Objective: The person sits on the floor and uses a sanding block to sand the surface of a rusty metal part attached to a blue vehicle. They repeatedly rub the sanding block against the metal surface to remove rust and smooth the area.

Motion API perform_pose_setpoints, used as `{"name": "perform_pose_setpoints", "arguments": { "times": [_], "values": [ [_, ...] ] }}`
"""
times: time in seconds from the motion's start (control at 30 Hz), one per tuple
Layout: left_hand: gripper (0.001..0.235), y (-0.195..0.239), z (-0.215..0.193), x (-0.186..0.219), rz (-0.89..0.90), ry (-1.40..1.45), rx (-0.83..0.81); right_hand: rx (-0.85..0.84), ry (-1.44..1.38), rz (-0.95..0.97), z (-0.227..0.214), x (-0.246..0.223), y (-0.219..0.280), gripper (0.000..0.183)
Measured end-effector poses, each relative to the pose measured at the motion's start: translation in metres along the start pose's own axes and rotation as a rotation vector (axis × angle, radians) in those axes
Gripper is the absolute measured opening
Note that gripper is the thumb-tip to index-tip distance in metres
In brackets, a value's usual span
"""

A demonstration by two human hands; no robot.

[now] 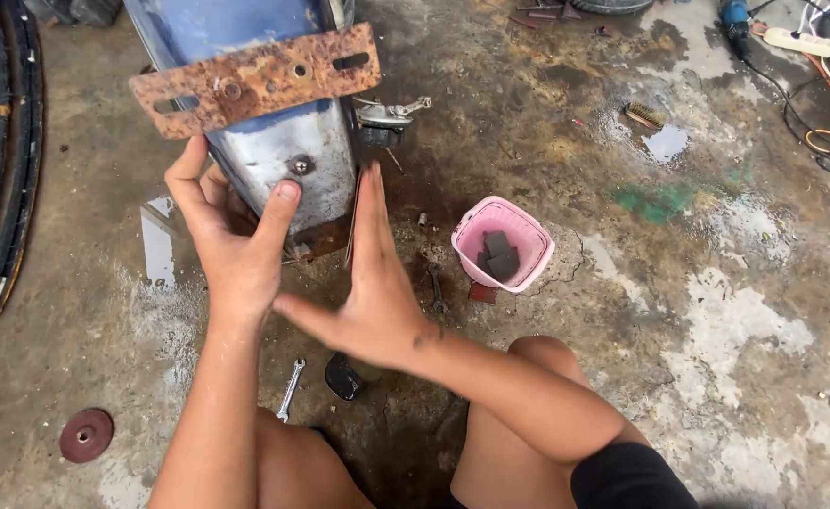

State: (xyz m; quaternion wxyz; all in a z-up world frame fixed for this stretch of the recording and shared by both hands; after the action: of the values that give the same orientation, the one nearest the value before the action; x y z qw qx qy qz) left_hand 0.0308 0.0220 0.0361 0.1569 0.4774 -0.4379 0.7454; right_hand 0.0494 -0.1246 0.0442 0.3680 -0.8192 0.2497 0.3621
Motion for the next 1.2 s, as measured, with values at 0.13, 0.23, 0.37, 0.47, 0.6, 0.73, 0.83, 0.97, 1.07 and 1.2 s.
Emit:
{"name": "perform_pose_setpoints", "arguments": {
  "times": [0.13,0.23,0.37,0.47,0.6,0.73,0.83,0.97,1.07,1.2],
  "values": [
    [0.064,0.001,0.000,0.003,-0.018,-0.034,0.001,-0.015,-0.062,0.056,-0.006,0.000,0.000,0.132],
    [0.065,-0.002,0.000,0.001,-0.014,0.018,-0.020,-0.074,-0.065,-0.002,-0.003,-0.011,0.011,0.136],
    [0.064,0.000,0.000,0.001,-0.022,-0.017,-0.003,-0.045,-0.112,0.036,-0.010,0.000,-0.008,0.128],
    [0.064,-0.001,0.000,0.000,-0.007,-0.003,-0.034,-0.032,-0.122,0.002,-0.009,-0.009,0.007,0.125],
    [0.068,-0.002,-0.006,-0.007,0.008,0.008,-0.044,-0.037,-0.105,-0.004,-0.010,-0.005,-0.009,0.123],
    [0.067,0.000,-0.002,0.003,0.001,0.019,-0.058,-0.023,-0.145,0.093,-0.012,0.000,-0.011,0.122],
    [0.064,-0.004,0.000,0.003,-0.014,0.003,-0.070,-0.058,-0.117,0.020,-0.009,-0.011,-0.002,0.130],
    [0.066,0.001,-0.003,-0.002,0.006,-0.009,-0.043,-0.039,-0.144,0.093,-0.016,-0.006,-0.028,0.121],
    [0.065,-0.002,0.001,0.003,0.011,0.006,-0.039,-0.041,-0.143,0.062,-0.013,-0.010,-0.009,0.121],
    [0.067,-0.001,0.000,0.001,0.015,-0.020,-0.013,-0.050,-0.158,0.068,-0.021,-0.016,-0.024,0.118]
  ]
}}
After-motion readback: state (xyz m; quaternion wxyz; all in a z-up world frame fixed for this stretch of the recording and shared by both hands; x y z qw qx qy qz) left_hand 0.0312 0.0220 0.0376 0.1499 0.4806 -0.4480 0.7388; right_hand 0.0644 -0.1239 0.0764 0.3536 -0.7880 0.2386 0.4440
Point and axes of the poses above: each hand's wrist, its own y-axis away from the middle knuckle, its own z-axis out of the palm, x = y × z, the point moved 6 cm from there along -y, towards the middle knuckle
